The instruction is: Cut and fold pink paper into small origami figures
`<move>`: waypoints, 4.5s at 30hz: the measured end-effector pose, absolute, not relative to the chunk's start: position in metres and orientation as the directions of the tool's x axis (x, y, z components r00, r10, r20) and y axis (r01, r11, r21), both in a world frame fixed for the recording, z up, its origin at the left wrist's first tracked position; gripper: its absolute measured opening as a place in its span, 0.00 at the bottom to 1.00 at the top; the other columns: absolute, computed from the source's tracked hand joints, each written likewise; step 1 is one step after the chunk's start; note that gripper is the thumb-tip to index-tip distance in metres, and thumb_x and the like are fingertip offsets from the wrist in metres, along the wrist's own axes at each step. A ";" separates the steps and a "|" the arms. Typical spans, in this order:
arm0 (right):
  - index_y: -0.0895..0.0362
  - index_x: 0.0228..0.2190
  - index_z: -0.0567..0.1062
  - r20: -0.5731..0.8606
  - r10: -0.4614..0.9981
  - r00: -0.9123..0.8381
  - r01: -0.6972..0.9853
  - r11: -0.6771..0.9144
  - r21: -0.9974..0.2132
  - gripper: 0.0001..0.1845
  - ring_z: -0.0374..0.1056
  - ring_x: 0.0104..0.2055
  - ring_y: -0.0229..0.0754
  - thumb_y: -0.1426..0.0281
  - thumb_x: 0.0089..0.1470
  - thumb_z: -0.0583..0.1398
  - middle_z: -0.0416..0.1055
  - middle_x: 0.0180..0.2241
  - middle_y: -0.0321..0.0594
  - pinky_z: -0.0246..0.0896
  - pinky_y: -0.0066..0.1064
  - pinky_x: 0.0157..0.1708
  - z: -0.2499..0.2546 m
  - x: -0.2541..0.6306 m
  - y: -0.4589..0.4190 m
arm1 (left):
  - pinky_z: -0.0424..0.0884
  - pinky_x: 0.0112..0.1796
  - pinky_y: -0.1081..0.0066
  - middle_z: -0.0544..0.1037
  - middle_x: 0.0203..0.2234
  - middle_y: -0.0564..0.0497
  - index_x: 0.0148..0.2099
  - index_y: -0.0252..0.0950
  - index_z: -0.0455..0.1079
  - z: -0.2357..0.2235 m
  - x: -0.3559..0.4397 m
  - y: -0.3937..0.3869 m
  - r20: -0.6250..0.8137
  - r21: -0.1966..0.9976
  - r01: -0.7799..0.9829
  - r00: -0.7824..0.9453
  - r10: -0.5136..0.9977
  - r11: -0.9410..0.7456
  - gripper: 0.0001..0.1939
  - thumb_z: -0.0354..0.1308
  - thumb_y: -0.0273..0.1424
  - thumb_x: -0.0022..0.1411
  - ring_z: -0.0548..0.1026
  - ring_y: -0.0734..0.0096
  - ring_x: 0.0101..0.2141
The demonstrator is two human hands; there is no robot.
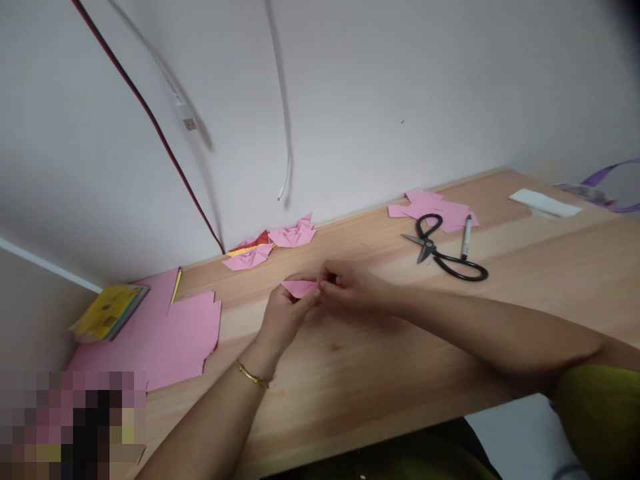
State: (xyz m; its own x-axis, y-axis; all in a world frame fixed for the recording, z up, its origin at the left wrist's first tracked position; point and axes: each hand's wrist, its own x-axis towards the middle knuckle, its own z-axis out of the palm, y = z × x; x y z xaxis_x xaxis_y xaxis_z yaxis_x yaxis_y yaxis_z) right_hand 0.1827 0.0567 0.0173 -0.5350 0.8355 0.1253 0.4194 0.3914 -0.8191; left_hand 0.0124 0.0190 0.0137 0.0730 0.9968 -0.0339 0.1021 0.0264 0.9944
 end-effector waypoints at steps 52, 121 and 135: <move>0.60 0.24 0.73 -0.021 0.821 -0.570 0.654 0.438 -0.617 0.07 0.63 0.30 0.38 0.70 0.47 0.56 0.71 0.26 0.40 0.52 0.27 0.29 0.017 0.197 0.084 | 0.68 0.38 0.70 0.76 0.31 0.49 0.38 0.36 0.72 0.015 0.004 0.011 0.512 0.601 0.657 0.120 0.850 -0.455 0.07 0.53 0.30 0.61 0.71 0.71 0.34; 0.56 0.29 0.71 0.074 0.861 -0.504 0.725 0.468 -0.506 0.07 0.60 0.41 0.45 0.68 0.43 0.60 0.68 0.35 0.40 0.47 0.35 0.40 0.013 0.199 0.089 | 0.64 0.35 0.59 0.70 0.32 0.44 0.36 0.34 0.69 0.011 0.022 0.002 0.145 0.131 0.863 0.470 0.870 -0.488 0.12 0.53 0.39 0.60 0.66 0.59 0.36; 0.55 0.27 0.69 -0.016 0.867 -0.497 0.790 0.445 -0.422 0.11 0.57 0.42 0.49 0.61 0.42 0.61 0.64 0.36 0.42 0.49 0.39 0.43 0.005 0.194 0.080 | 0.62 0.37 0.60 0.70 0.34 0.45 0.43 0.37 0.69 0.017 0.023 0.004 0.079 0.095 0.867 0.483 0.872 -0.489 0.15 0.53 0.41 0.60 0.65 0.58 0.38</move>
